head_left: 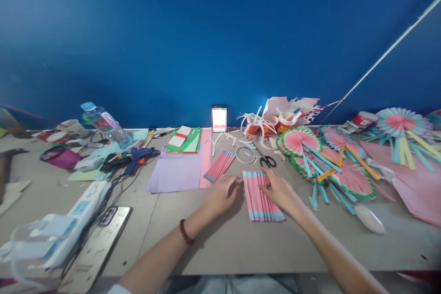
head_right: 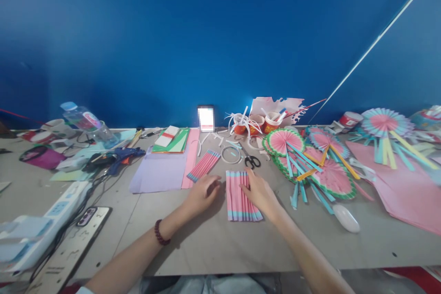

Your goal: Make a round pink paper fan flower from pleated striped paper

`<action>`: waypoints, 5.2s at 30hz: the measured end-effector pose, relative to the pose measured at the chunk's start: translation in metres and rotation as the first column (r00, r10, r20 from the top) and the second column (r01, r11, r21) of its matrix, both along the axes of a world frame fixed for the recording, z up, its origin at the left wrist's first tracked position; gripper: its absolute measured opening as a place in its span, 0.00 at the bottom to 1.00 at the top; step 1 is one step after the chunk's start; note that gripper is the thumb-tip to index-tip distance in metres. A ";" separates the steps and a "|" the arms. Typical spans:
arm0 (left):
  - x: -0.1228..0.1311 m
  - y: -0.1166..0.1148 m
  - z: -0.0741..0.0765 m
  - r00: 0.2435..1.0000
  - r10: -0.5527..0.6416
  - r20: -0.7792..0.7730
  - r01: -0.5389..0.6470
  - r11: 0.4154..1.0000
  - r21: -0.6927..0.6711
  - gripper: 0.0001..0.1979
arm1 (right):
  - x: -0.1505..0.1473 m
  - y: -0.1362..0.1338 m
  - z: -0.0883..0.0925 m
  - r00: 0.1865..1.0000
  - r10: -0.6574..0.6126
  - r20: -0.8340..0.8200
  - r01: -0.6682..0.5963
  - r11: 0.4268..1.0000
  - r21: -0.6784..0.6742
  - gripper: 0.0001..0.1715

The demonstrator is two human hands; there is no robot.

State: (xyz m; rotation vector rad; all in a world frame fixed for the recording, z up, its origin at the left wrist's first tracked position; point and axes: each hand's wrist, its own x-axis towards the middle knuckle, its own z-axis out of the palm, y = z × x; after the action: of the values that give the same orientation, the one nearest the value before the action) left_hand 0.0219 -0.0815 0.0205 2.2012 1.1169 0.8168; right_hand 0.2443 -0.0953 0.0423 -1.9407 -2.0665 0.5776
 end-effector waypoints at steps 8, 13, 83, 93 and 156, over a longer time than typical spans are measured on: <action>0.000 0.004 -0.004 0.976 0.102 0.195 -0.056 0.972 -0.230 0.14 | -0.010 -0.003 -0.010 0.993 0.031 -0.111 -0.026 0.999 0.045 0.24; 0.000 0.003 -0.002 0.980 0.105 0.170 -0.065 0.973 -0.223 0.15 | -0.013 -0.005 -0.009 0.991 0.062 -0.120 -0.062 0.998 0.010 0.25; 0.005 0.012 0.001 0.416 0.531 0.738 0.384 0.633 -0.672 0.08 | -0.064 0.006 -0.013 0.541 0.088 -0.837 -0.170 0.985 -0.007 0.14; 0.000 0.012 0.009 0.456 0.423 0.783 0.390 0.696 -0.603 0.13 | -0.064 0.008 -0.017 0.438 -0.022 -0.899 -0.059 0.997 -0.054 0.19; -0.005 0.013 0.028 0.511 0.514 0.689 0.247 0.680 -0.690 0.15 | -0.056 0.006 -0.011 0.475 0.094 -0.875 -0.021 0.995 0.096 0.20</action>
State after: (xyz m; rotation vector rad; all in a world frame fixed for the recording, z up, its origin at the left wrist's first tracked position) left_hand 0.0172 -0.0686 0.0481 0.7702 0.8447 1.0994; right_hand 0.1878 -0.0888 0.0311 -1.0746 -1.3973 1.1893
